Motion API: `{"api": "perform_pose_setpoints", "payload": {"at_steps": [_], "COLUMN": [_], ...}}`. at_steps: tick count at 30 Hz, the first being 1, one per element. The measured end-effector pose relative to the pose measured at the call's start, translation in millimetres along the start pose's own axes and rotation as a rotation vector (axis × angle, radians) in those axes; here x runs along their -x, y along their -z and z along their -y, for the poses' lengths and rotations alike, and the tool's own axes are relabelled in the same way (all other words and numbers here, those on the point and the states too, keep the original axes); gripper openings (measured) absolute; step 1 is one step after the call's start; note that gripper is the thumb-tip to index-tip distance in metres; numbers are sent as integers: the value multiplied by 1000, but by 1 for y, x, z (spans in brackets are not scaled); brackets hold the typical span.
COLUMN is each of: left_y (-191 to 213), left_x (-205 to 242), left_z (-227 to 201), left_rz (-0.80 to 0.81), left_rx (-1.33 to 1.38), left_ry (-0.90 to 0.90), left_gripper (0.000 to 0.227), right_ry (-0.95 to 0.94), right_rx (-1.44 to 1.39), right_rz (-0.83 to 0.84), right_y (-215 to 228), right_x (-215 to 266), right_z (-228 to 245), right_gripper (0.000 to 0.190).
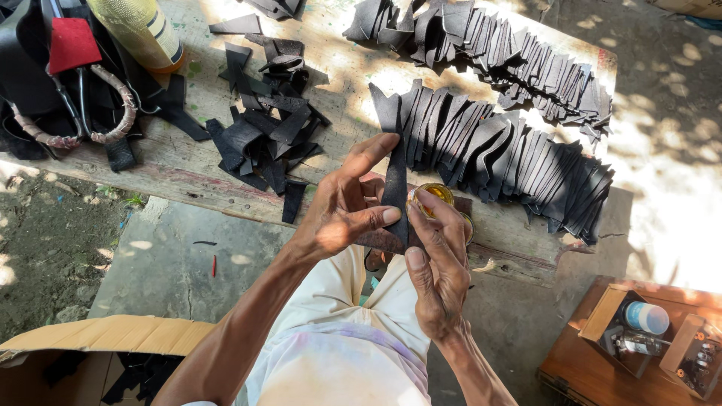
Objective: The person applies adhesive from a small container to black leather strips using a small stick and then presses the strips onto larger leather pieces on a wooden work surface.
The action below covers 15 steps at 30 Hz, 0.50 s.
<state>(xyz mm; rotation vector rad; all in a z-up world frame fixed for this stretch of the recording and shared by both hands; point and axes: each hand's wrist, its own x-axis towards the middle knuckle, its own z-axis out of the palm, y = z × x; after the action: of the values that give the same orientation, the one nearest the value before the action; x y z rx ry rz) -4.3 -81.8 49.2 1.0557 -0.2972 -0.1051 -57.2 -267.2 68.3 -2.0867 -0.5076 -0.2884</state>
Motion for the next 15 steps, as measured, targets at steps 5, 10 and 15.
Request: {"api": "perform_pose_setpoints", "payload": {"at_steps": [5, 10, 15], "left_y": [-1, -1, -1], "left_x": [0, -2, -3], "left_z": [-3, -4, -2], "left_rz": [-15, -65, -58], "left_rx": [3, -2, -8], "left_ry": [31, 22, 26], "left_gripper": [92, 90, 91], "right_ry": [23, 91, 118], "right_rx": [51, 162, 233], "right_rz": [0, -51, -51], "right_y": [1, 0, 2], "right_x": [-1, 1, -2], "right_z": [-2, -3, -4], "right_gripper": [47, 41, 43]}}
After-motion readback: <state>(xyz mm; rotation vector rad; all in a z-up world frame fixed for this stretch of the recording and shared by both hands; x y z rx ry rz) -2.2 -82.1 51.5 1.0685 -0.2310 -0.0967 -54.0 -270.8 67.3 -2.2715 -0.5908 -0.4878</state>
